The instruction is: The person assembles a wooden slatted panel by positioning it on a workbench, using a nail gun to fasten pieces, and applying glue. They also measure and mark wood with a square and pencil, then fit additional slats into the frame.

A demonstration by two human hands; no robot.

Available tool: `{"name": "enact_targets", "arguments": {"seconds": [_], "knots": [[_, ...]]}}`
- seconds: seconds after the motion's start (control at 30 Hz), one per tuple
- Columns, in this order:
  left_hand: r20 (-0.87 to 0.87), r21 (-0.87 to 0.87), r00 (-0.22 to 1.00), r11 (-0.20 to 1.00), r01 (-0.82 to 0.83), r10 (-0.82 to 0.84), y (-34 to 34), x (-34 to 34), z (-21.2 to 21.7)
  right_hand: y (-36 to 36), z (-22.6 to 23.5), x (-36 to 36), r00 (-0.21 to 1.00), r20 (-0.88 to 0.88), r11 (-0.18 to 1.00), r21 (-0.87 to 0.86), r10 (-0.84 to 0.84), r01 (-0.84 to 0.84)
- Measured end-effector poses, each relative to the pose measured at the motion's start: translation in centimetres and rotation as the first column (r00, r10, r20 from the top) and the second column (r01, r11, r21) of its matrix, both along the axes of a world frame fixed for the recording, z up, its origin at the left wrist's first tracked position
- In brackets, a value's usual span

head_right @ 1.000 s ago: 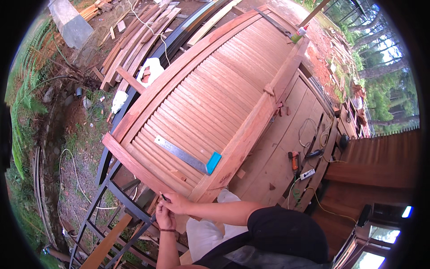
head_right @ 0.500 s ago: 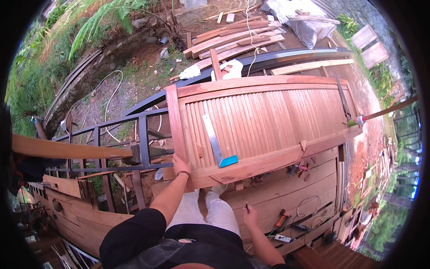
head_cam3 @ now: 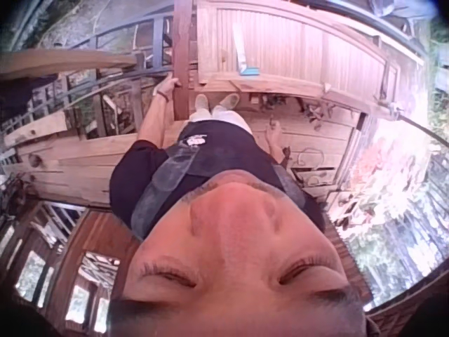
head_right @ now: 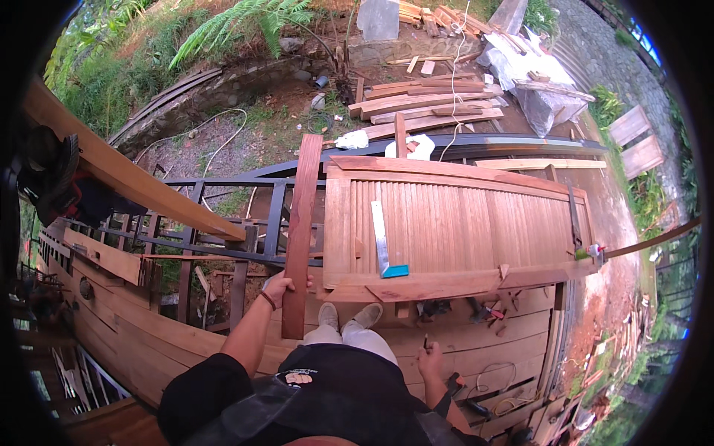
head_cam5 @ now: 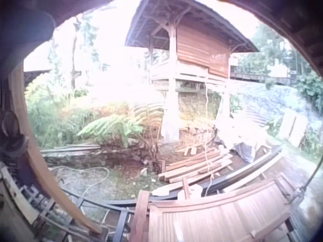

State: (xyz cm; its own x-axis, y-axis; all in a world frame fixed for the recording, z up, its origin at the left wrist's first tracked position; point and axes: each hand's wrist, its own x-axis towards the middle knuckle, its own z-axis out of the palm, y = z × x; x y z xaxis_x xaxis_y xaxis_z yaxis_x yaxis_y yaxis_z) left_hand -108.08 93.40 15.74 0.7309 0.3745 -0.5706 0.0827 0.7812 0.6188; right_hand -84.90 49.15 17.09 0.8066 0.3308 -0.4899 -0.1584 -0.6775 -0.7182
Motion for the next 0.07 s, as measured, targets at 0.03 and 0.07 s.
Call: {"name": "enact_targets", "arguments": {"seconds": [0.03,0.07], "knots": [[0.023,0.033,0.998,0.998,0.057,-0.058,-0.1,-1.1,0.2,1.4,-0.3,1.0,1.000,-0.016,0.995,0.096,-0.006,0.008],[0.044,0.065,0.993,0.992,0.111,-0.114,-0.1,-2.2,0.3,2.8,-0.8,1.9,0.999,0.022,0.970,0.240,0.039,-0.043]]}}
